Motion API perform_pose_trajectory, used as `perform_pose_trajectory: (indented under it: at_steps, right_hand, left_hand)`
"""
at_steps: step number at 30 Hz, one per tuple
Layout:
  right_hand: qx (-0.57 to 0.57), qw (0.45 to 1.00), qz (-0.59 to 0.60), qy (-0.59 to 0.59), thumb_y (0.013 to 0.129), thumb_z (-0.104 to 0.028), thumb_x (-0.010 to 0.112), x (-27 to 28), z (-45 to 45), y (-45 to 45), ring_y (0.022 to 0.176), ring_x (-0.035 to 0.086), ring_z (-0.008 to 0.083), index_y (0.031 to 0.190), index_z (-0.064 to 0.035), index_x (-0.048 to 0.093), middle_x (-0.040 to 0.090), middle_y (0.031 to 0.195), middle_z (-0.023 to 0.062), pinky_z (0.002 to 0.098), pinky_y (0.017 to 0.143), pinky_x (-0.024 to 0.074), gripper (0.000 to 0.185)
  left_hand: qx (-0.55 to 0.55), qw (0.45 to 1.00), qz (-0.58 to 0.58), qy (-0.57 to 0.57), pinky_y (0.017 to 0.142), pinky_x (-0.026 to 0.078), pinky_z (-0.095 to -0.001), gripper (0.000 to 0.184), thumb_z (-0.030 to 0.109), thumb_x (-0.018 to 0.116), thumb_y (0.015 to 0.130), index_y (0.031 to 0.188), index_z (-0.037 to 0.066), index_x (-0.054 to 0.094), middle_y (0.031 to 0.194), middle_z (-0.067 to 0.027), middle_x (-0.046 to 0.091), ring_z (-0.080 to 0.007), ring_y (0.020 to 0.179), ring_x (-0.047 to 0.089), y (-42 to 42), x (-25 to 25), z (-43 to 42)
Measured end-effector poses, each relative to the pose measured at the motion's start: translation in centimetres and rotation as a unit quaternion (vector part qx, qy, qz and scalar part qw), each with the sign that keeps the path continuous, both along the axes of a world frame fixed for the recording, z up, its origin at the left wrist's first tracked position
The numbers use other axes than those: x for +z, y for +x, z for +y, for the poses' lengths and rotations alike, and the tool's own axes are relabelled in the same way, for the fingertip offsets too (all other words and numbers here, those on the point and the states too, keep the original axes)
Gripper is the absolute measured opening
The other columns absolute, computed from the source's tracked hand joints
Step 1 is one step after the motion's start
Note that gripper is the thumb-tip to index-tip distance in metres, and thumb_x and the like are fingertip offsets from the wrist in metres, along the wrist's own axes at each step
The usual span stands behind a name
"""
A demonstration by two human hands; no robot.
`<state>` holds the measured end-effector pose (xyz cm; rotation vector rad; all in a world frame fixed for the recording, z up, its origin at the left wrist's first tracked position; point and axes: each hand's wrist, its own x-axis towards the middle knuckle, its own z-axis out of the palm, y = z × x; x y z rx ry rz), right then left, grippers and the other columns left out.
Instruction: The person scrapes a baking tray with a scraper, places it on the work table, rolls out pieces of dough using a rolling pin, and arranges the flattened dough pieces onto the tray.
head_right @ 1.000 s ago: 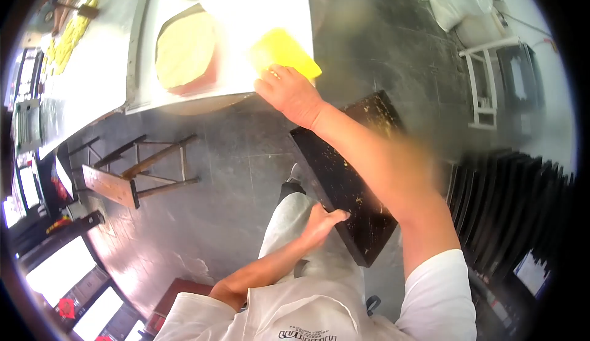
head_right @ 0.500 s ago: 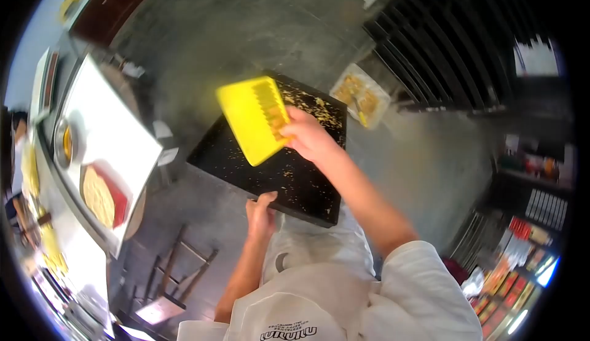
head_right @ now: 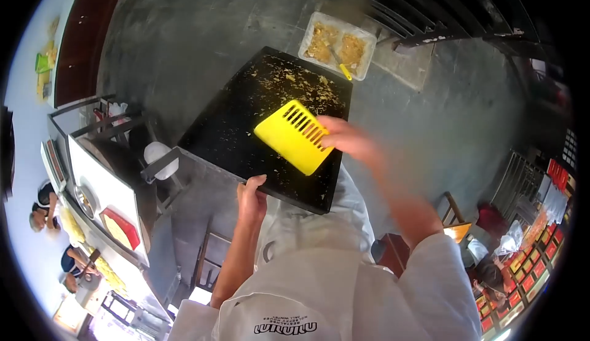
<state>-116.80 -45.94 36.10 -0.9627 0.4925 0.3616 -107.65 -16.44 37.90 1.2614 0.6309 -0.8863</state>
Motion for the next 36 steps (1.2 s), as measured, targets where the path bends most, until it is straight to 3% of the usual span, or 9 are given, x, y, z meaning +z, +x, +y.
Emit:
perform_pose_trajectory:
  at_steps: [4, 7, 11, 16, 19, 26, 29, 32, 36]
  right_hand:
    - [0.192, 0.972, 0.024, -0.132, 0.085, -0.007, 0.069, 0.4, -0.4, 2.4, 0.104, 0.064, 0.0149, 0.131, -0.0017, 0.059, 0.069, 0.117, 0.0094, 0.0299, 0.088, 0.0534, 0.047]
    - [0.192, 0.972, 0.079, -0.111, 0.088, -0.024, 0.079, -0.5, -1.0, 3.2, 0.093, 0.068, 0.0166, 0.116, -0.0021, 0.067, 0.074, 0.104, 0.009, 0.0301, 0.083, 0.0545, 0.037]
    - [0.097, 0.984, 0.132, -0.073, 0.077, -0.02, 0.086, -4.6, -3.0, 3.4, 0.074, 0.068, 0.0148, 0.106, -0.0046, 0.073, 0.073, 0.085, 0.0063, 0.0289, 0.067, 0.0549, 0.036]
    - [0.076, 0.846, 0.193, -0.492, 0.079, -0.019, 0.082, -19.5, -15.9, -1.0, 0.072, 0.07, 0.0179, 0.109, -0.0081, 0.073, 0.074, 0.084, 0.0077, 0.0335, 0.065, 0.0564, 0.034]
    - [-0.019, 0.928, 0.144, -0.343, 0.081, -0.023, 0.081, -19.6, -17.1, -2.7, 0.076, 0.07, 0.0161, 0.109, -0.0067, 0.072, 0.074, 0.087, 0.0066, 0.0331, 0.067, 0.0562, 0.034]
    - [-0.06, 0.981, 0.18, -0.035, 0.081, -0.021, 0.083, -2.2, -5.6, -4.7, 0.088, 0.069, 0.0163, 0.113, -0.0046, 0.07, 0.074, 0.1, 0.0075, 0.0336, 0.076, 0.0572, 0.038]
    - [-0.025, 0.983, 0.183, -0.011, 0.078, -0.021, 0.086, -1.6, -0.7, -4.8, 0.086, 0.068, 0.0137, 0.105, -0.0049, 0.073, 0.074, 0.093, 0.0057, 0.0296, 0.075, 0.0556, 0.034]
    - [0.052, 0.981, 0.18, -0.05, 0.078, -0.021, 0.086, -4.4, -1.9, -4.5, 0.081, 0.069, 0.0139, 0.101, -0.0055, 0.074, 0.074, 0.09, 0.0049, 0.0298, 0.071, 0.0561, 0.031]
    - [-0.105, 0.945, 0.142, -0.277, 0.081, -0.02, 0.084, -16.3, -5.5, -8.1, 0.075, 0.07, 0.0141, 0.102, -0.0071, 0.074, 0.075, 0.089, 0.0049, 0.0305, 0.064, 0.0563, 0.027]
  left_hand:
    - [-0.002, 1.0, 0.0, 0.005, 0.085, 0.053, -0.0299, 0.031, 0.004, 0.07, 0.08, 0.11, -0.002, 0.063, 0.099, -0.0067, 0.07, -0.0177, 0.092, 0.068, -1.2, 0.9, -4.6]
    - [-0.033, 0.999, -0.001, -0.007, 0.086, 0.053, -0.0298, 0.036, 0.003, 0.068, 0.08, 0.115, -0.003, 0.063, 0.105, -0.0073, 0.069, -0.0187, 0.098, 0.068, -2.3, 1.1, -8.3]
    - [-0.063, 0.998, -0.002, 0.025, 0.086, 0.051, -0.0331, 0.035, 0.007, 0.071, 0.078, 0.11, -0.005, 0.065, 0.103, -0.0097, 0.068, -0.0208, 0.095, 0.065, -3.1, 1.6, -9.3]
    - [-0.095, 0.995, -0.018, 0.03, 0.083, 0.048, -0.0314, 0.034, 0.013, 0.075, 0.078, 0.107, -0.003, 0.068, 0.1, -0.0059, 0.067, -0.0167, 0.089, 0.062, -2.8, 3.2, -10.2]
    - [-0.107, 0.994, -0.006, 0.023, 0.084, 0.048, -0.0306, 0.033, 0.011, 0.075, 0.079, 0.109, -0.001, 0.067, 0.098, -0.0043, 0.067, -0.0162, 0.089, 0.062, -1.7, 0.7, -9.1]
    - [-0.116, 0.992, 0.033, 0.034, 0.083, 0.049, -0.0297, 0.025, 0.002, 0.073, 0.08, 0.103, -0.002, 0.067, 0.097, -0.0047, 0.068, -0.0163, 0.09, 0.063, 2.0, -2.3, -10.6]
    - [-0.106, 0.993, 0.025, 0.045, 0.083, 0.049, -0.0313, 0.026, 0.001, 0.072, 0.08, 0.105, -0.001, 0.064, 0.097, -0.0055, 0.067, -0.0178, 0.091, 0.063, 3.0, -2.4, -10.3]
    - [-0.114, 0.992, 0.001, 0.061, 0.066, 0.044, -0.023, 0.017, 0.008, 0.073, 0.078, 0.091, 0.001, 0.065, 0.084, -0.0013, 0.064, -0.0103, 0.074, 0.059, 3.7, -1.0, -11.2]
    - [-0.171, 0.984, -0.017, 0.055, 0.077, 0.046, -0.0236, 0.027, 0.011, 0.073, 0.078, 0.101, 0.0, 0.065, 0.094, -0.003, 0.067, -0.012, 0.09, 0.062, 4.8, -0.9, -9.8]
